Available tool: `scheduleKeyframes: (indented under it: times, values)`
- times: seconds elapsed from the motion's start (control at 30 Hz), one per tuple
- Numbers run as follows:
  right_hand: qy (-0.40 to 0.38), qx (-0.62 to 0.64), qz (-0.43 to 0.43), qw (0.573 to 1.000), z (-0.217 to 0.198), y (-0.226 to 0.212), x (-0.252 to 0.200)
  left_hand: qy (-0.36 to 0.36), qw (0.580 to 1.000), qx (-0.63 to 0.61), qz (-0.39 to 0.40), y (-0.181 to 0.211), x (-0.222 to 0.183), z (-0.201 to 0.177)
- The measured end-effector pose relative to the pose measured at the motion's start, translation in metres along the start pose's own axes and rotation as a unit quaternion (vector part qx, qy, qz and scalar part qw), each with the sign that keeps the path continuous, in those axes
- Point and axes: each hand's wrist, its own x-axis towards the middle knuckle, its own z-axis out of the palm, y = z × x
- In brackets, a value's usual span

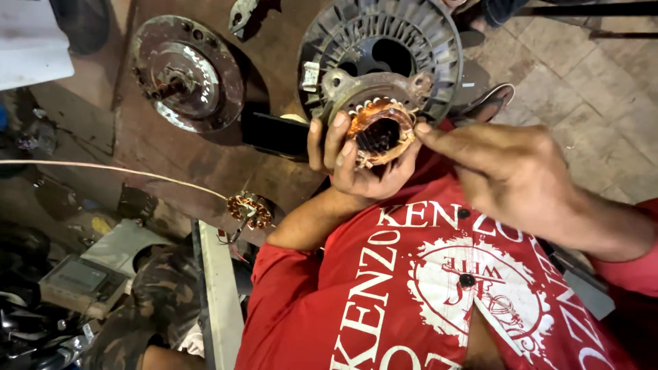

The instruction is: The person works on a disassembled motor stator, using a screwdriver and scissors to adjust and trim copper windings. They rotate the stator, probe the coil slots, and cut excess wire while another person sits nearby.

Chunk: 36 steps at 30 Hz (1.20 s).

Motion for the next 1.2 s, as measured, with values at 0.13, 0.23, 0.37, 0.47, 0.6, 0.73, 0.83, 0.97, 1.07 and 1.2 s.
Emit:
scheduleKeyframes:
  times: [0.13, 0.23, 0.37, 0.47, 0.6, 0.73, 0.83, 0.97, 1.07, 1.2]
  values:
    - [0.093, -0.138, -0.109, 0.980, 0.019, -0.001, 0.006, -0.006, 1.000, -0.005, -0.025, 0.003, 0.006, 0.000]
    - [0.123, -0.163, -0.154, 0.967, 0.025, 0.003, 0.010, 0.005, 0.999, -0.008, -0.052, 0.006, 0.007, 0.001]
    - [0.110, -0.196, -0.179, 0.958, 0.022, 0.008, 0.012, -0.002, 0.998, -0.015, -0.058, 0.007, 0.008, 0.004]
    - [0.112, -0.177, -0.178, 0.962, 0.022, 0.010, 0.014, 0.007, 0.997, -0.031, -0.072, 0.009, 0.009, 0.004]
    - [0.105, -0.024, -0.111, 0.988, 0.018, 0.004, 0.012, 0.018, 0.996, -0.038, -0.074, 0.010, 0.008, 0.006]
    - [0.014, 0.036, 0.011, 0.999, -0.005, -0.007, 0.004, 0.024, 0.996, -0.055, -0.071, 0.007, 0.002, 0.010]
    - [-0.016, -0.001, 0.011, 1.000, -0.016, -0.012, 0.007, 0.029, 0.996, -0.059, -0.067, 0.008, 0.000, 0.013]
    - [-0.042, -0.042, 0.016, 0.998, -0.022, -0.018, 0.016, 0.031, 0.997, -0.052, -0.054, 0.006, 0.000, 0.013]
    - [-0.076, -0.079, 0.025, 0.994, -0.028, -0.020, 0.018, 0.029, 0.998, -0.036, -0.029, 0.003, 0.000, 0.013]
    - [-0.089, -0.109, -0.002, 0.990, -0.036, -0.021, 0.015, 0.036, 0.999, -0.026, -0.022, 0.003, 0.002, 0.011]
